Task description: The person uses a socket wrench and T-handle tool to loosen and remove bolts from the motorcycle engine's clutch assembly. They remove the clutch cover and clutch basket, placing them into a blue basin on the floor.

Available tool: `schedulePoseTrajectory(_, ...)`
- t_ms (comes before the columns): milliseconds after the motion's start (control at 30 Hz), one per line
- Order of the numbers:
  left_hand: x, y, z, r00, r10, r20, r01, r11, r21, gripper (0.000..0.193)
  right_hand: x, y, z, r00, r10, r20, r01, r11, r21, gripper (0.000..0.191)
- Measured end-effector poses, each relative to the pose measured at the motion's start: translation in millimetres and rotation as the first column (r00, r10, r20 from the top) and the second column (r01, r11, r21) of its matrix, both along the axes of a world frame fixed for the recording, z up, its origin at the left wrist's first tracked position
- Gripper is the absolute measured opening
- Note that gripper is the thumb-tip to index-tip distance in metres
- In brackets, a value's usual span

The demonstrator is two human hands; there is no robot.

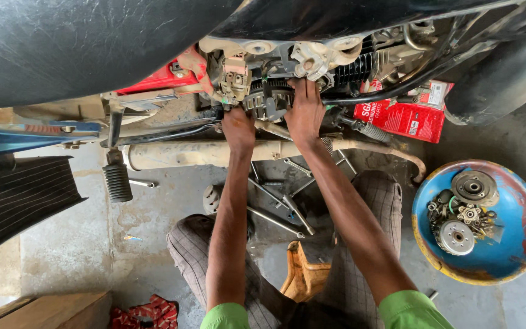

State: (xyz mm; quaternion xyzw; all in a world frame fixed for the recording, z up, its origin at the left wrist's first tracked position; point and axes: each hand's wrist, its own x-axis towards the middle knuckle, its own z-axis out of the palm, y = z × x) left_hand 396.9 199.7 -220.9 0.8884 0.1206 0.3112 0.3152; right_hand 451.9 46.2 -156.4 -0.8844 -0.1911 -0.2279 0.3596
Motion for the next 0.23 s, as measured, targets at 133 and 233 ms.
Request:
schedulePoseTrajectory(133,8.6,1.6,1.5,0.999,0.021,-0.049,-0.018,0.998,0.057,0.020,14.2,2.3,-3.0,0.993,-0.067,-0.099,0.062,0.997,-0.053,0.044)
schedulePoseTrajectory(233,9.5,3.5,-0.2,0.987,0.039,-0.156,-0.033,0.999,0.036,0.020,12.4,1.8,-10.5,0.979,-0.069,-0.194,0.062,0.997,-0.042,0.045)
